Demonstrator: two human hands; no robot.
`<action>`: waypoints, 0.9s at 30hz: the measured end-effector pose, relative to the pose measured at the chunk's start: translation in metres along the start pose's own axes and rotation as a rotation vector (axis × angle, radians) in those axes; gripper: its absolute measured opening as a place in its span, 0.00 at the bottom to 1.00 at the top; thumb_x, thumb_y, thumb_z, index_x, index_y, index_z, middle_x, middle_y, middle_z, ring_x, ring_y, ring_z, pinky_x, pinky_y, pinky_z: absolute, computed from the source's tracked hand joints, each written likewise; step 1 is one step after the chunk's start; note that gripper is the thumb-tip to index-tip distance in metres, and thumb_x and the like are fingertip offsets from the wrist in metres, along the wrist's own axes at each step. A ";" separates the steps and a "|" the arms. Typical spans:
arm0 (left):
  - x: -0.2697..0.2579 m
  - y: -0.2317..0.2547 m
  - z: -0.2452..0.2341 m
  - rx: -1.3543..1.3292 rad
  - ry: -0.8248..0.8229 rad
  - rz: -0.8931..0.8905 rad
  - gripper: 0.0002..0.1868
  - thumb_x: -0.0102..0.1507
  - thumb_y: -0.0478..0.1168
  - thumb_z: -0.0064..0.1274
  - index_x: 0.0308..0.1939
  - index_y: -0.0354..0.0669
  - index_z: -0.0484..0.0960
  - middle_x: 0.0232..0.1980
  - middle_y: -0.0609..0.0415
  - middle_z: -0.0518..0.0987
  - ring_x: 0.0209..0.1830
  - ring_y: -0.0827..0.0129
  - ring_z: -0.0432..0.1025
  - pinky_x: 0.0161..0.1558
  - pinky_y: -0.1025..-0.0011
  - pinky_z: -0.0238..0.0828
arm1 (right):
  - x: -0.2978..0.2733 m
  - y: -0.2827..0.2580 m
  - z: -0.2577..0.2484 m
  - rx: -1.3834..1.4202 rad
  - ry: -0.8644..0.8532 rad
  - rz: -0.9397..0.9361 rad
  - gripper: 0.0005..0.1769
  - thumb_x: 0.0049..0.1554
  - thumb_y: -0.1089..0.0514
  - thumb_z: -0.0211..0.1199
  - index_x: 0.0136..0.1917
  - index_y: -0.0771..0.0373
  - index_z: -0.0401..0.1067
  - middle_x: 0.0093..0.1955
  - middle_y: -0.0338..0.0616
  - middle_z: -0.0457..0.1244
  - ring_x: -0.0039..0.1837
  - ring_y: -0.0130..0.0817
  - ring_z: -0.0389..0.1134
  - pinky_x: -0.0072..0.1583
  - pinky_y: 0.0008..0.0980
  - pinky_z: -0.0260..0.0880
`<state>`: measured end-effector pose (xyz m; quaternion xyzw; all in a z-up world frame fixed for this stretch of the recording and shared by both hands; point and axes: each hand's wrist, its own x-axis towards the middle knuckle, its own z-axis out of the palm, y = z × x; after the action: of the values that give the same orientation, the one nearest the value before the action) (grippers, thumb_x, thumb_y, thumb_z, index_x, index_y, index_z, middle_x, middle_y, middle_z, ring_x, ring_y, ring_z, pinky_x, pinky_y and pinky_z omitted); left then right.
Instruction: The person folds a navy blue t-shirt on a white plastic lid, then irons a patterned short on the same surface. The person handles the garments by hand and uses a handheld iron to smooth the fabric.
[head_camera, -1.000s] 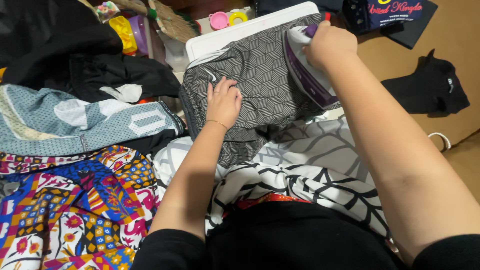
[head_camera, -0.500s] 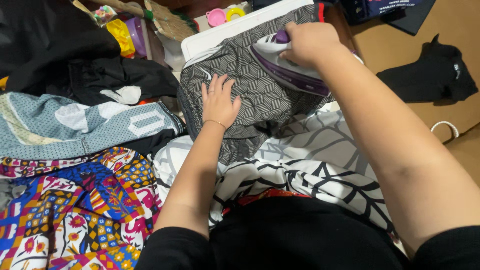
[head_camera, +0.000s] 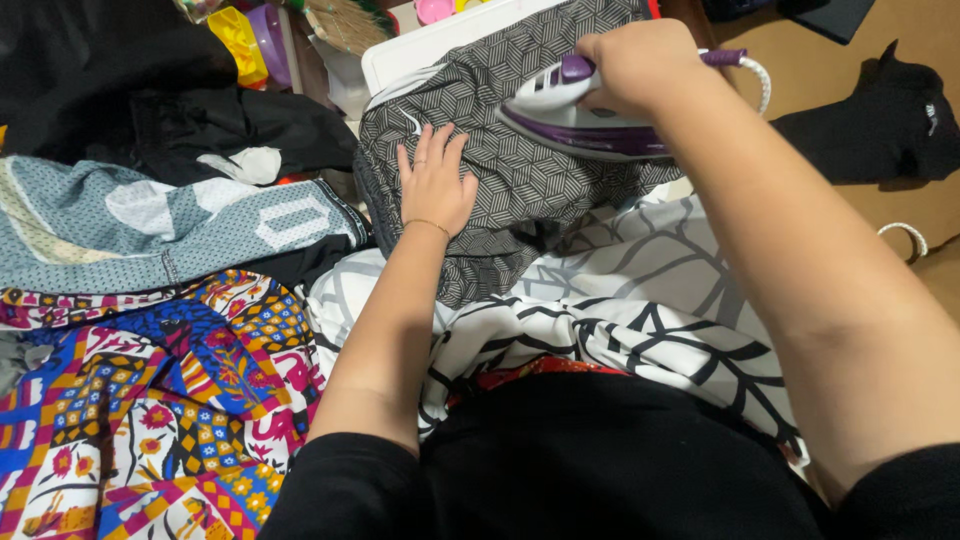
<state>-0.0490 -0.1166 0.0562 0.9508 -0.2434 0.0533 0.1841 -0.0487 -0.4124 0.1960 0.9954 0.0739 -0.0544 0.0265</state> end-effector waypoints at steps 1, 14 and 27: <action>0.000 -0.001 0.001 0.001 0.005 0.006 0.30 0.61 0.45 0.48 0.68 0.47 0.71 0.75 0.52 0.64 0.80 0.54 0.50 0.76 0.39 0.35 | -0.003 0.002 -0.001 -0.007 -0.017 -0.033 0.28 0.47 0.40 0.73 0.60 0.47 0.76 0.47 0.45 0.71 0.52 0.48 0.73 0.50 0.47 0.72; -0.001 -0.002 0.001 0.014 0.024 0.011 0.30 0.61 0.46 0.49 0.68 0.48 0.71 0.75 0.52 0.65 0.80 0.54 0.51 0.75 0.39 0.35 | -0.019 0.007 0.008 0.017 0.058 0.059 0.26 0.50 0.38 0.74 0.56 0.51 0.77 0.47 0.45 0.72 0.53 0.49 0.73 0.50 0.47 0.72; 0.105 -0.007 0.003 -0.060 0.216 -0.064 0.07 0.53 0.45 0.58 0.34 0.58 0.85 0.60 0.52 0.74 0.67 0.51 0.62 0.69 0.35 0.43 | -0.001 0.063 0.007 0.463 0.167 0.240 0.39 0.54 0.51 0.72 0.74 0.59 0.61 0.60 0.64 0.66 0.61 0.62 0.67 0.61 0.50 0.67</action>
<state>0.0462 -0.1585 0.0712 0.9409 -0.1929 0.1424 0.2390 -0.0410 -0.4750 0.1919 0.9777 -0.0573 0.0158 -0.2015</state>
